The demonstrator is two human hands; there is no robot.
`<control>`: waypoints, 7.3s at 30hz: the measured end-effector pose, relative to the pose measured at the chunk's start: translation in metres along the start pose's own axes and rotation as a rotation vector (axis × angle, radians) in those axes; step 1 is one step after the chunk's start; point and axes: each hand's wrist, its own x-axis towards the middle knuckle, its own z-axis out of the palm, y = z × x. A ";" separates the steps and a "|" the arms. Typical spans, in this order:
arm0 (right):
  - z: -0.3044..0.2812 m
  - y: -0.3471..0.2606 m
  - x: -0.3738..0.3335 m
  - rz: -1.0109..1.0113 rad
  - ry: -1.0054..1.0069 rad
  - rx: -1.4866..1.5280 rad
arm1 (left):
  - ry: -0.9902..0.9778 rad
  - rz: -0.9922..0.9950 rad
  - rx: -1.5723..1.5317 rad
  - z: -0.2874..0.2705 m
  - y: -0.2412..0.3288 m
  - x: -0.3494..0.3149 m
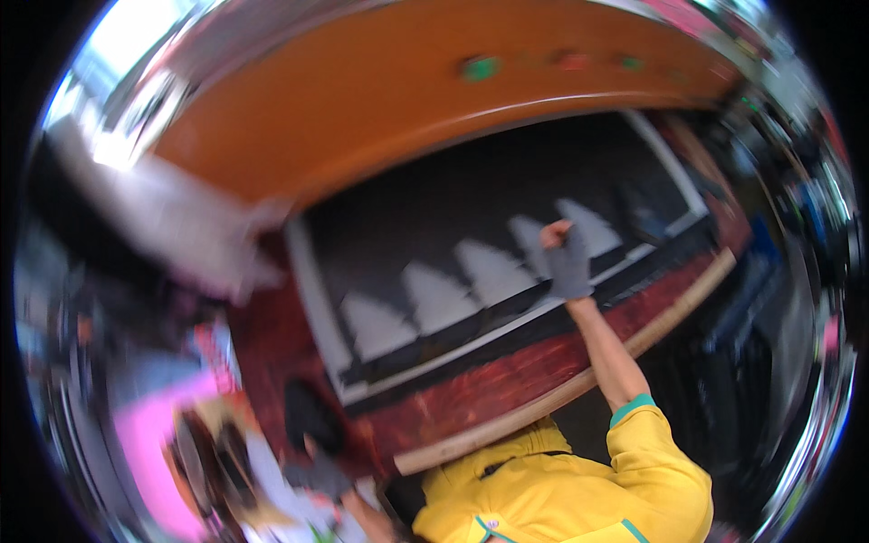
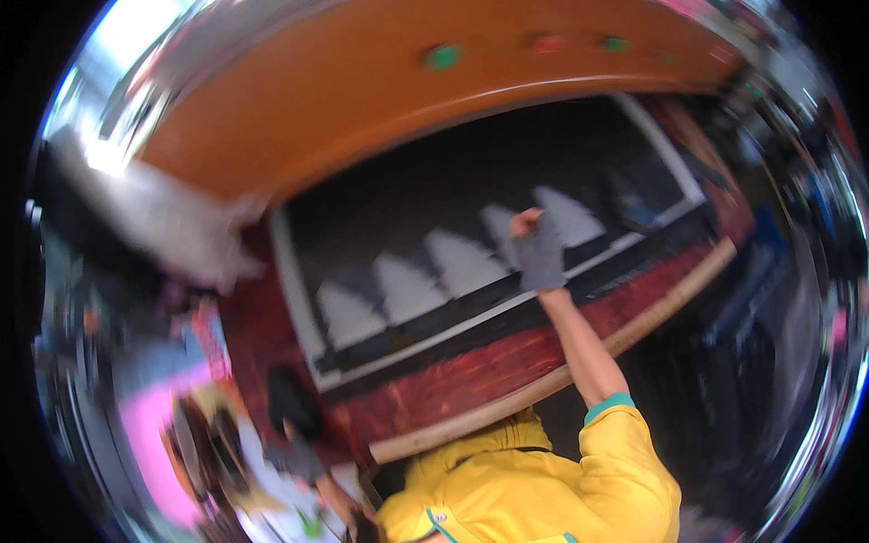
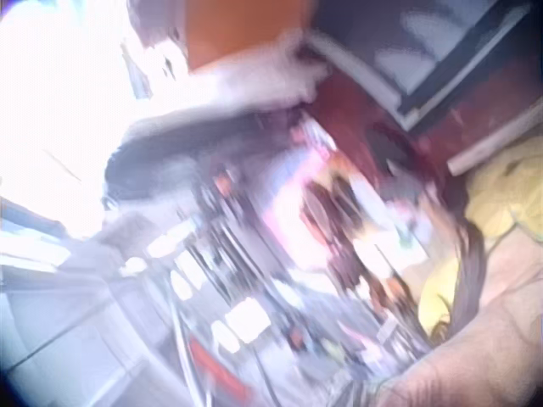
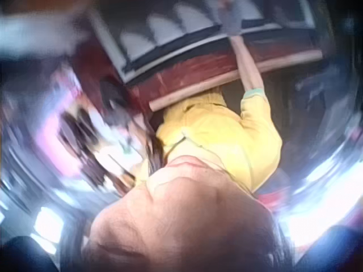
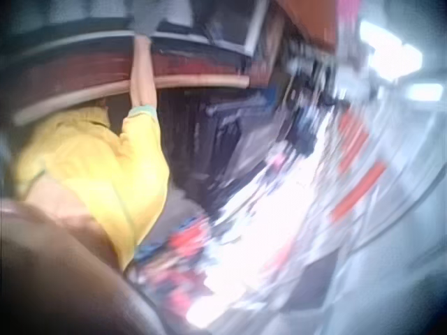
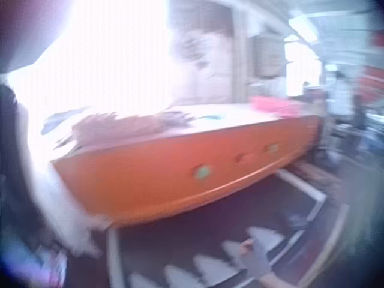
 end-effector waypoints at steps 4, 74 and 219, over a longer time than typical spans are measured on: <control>-0.079 0.014 -0.035 -0.228 0.350 -0.698 | 0.231 0.439 -0.117 -0.018 0.026 0.013; -0.206 0.000 0.121 -0.197 -0.505 -0.574 | -0.281 0.433 -0.452 0.007 0.167 -0.047; 0.076 -0.036 -0.134 -0.338 -0.316 -0.415 | -0.213 1.184 -0.614 0.016 0.220 -0.139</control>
